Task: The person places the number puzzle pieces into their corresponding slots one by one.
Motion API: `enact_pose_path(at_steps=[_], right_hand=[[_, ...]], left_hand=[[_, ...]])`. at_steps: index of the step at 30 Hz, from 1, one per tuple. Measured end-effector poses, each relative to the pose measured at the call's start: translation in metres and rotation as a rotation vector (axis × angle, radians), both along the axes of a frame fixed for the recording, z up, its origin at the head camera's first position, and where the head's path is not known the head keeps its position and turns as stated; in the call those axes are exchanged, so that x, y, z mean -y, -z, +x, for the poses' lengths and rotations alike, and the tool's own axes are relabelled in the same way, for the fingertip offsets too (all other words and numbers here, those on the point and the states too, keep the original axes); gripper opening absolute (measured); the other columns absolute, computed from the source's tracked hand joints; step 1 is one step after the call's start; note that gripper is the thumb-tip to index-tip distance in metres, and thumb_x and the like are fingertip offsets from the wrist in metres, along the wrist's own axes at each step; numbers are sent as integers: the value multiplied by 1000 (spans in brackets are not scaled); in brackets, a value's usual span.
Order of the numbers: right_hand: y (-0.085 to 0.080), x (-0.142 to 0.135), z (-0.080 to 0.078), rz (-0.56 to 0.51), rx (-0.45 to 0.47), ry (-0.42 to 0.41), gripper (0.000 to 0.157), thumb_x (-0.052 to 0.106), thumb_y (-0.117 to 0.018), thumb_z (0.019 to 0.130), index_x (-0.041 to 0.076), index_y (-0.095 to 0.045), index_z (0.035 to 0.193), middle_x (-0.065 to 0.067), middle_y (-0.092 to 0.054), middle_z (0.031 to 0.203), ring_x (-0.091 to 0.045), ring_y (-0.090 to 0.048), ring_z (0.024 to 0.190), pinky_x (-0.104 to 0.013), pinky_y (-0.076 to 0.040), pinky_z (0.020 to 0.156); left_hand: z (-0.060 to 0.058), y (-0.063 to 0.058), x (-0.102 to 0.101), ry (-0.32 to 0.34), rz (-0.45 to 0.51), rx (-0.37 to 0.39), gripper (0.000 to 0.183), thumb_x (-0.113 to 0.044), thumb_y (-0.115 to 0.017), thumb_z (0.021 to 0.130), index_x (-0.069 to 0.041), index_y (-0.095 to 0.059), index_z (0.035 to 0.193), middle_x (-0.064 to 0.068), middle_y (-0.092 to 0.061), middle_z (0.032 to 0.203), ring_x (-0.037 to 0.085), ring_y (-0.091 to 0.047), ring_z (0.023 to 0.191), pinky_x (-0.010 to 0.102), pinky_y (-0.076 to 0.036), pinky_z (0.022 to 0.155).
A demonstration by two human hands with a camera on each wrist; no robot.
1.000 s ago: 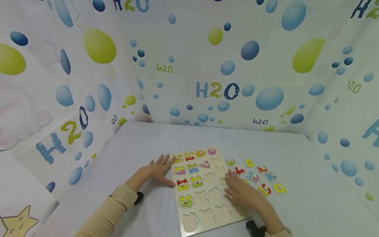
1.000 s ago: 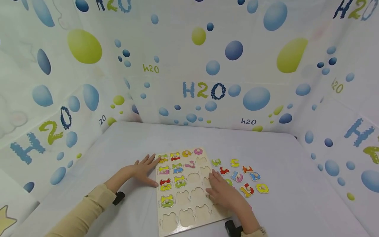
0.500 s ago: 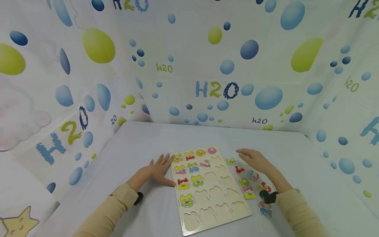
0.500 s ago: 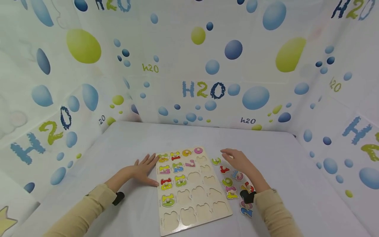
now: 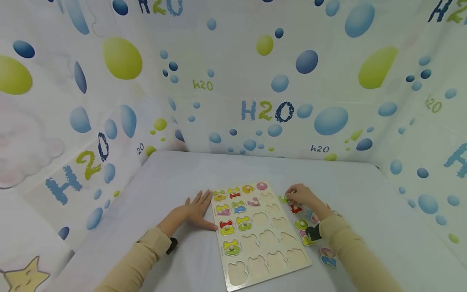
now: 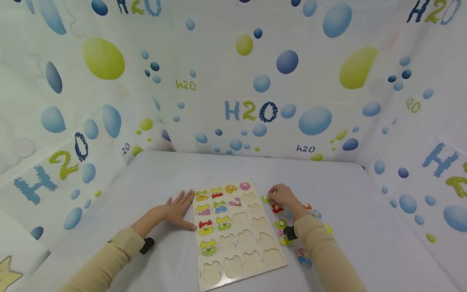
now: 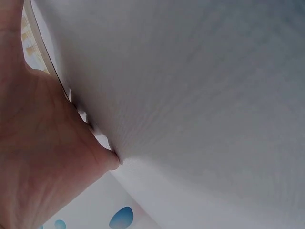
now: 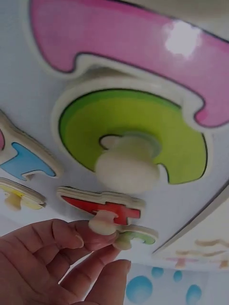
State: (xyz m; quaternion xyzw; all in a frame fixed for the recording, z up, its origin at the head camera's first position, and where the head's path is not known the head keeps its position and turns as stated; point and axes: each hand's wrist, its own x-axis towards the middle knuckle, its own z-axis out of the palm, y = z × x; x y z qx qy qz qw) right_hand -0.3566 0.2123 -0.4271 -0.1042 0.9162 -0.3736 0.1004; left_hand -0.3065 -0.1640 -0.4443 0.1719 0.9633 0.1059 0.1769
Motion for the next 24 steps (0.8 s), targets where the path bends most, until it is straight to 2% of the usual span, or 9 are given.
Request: enact_pose_path(at_steps=[4,9,16,20,24], right_hand=[[-1,8,2,120,-62,-10,8,9,-61,89,1,-61,88,-5,-57,67,-13,-50,49,-27,-41,47],[0,10,0,151,-90,-1,8,10,-64,87,4,-58,84,-4,-56,67,-14,-50,51,-27,-41,48],[4,10,-3,115,-62,-7,8,6,-61,87,2,-57,82,-5,-57,61,-14,-52,48,-25,-41,46],[-3,12,-6,102,-79,-9,6,3,-59,86,1,-57,82,-6,-59,61,-15,-56,50,-28,-46,49],[-12,21,-10,11,-79,-12,7,3,-60,87,-2,-58,84,-6,-61,64,-17,-59,56,-31,-50,54]], left_hand=[[0,-1,1,-8,14,-6,121,-66,-69,68,-1,-7,149,17,-2,154,37,4,138,63,-3,102],[2,-6,0,-1,21,-10,120,-64,-70,69,0,-7,149,19,-3,154,38,2,138,64,-4,102],[1,-5,1,4,25,-12,119,-64,-70,69,0,-7,149,19,-3,154,38,2,138,65,-4,101],[1,-4,1,5,27,-6,120,-64,-70,69,0,-7,149,19,-3,154,39,2,138,65,-4,101],[1,-2,1,2,29,3,119,-64,-69,69,0,-8,149,19,-3,154,38,3,138,65,-4,101]])
